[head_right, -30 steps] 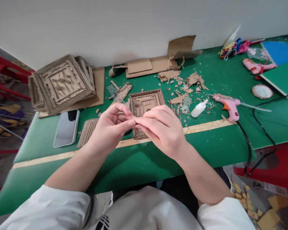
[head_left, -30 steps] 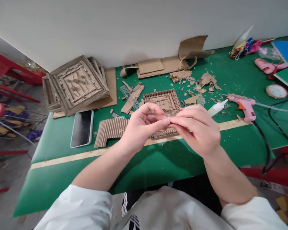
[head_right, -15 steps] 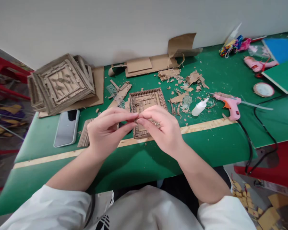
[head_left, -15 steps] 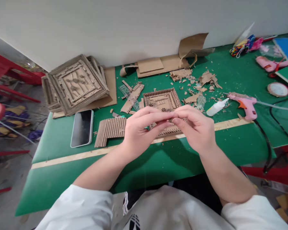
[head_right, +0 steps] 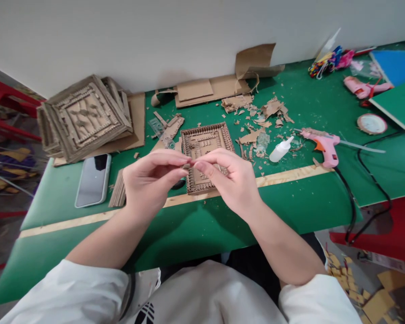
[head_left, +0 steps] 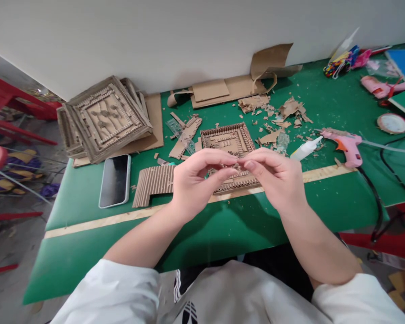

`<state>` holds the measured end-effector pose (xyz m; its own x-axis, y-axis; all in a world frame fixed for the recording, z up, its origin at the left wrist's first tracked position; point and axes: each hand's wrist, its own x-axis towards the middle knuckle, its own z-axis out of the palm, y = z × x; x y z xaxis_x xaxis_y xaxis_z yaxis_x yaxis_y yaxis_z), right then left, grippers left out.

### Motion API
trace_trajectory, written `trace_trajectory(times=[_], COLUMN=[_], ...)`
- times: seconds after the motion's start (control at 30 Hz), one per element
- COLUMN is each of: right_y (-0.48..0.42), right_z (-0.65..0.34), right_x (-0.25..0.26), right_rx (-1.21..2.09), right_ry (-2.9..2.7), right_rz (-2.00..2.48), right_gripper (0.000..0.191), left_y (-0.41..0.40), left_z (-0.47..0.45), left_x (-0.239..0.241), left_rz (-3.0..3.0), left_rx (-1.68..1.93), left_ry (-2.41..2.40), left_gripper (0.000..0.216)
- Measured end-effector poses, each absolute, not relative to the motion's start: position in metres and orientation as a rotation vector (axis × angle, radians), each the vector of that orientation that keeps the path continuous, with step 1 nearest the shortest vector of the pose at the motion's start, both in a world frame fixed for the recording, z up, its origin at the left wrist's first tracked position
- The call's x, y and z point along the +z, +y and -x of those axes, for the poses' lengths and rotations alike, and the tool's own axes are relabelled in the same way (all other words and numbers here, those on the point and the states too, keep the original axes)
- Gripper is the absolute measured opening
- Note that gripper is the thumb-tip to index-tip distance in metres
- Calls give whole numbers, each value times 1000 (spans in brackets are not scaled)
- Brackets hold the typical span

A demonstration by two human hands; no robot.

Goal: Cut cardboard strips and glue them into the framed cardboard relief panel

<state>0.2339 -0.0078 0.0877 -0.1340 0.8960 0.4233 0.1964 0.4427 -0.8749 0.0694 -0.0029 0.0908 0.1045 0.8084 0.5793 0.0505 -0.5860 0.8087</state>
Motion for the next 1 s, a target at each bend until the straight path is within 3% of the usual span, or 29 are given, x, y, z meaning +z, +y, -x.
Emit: trace_trajectory(times=[0.17,0.4,0.63,0.83,1.0], right_y=[-8,-9,-14,-16,-16], right_z=[-235,-235,-231,-226,-224], right_x=[88,90,94,95,92], right_rx=[645,556,473,148,55], right_ry=[-1606,-1637,-1688,-1749,-1773], right_rz=[970,953,876,840,822], right_gripper=[13,11,8,5,12], left_y=[-4,-4,-8,-10,-13], left_z=[-70,-69,-69,-69,-68], left_x=[88,87,88,89,87], left_rz=[-1363,-1246,-1367,-1645,-1866], left_rx=[1409,1376,1404,1536,1587], left_ry=[910,857,876,1096,1091], left_gripper=[13,15,11,8,18])
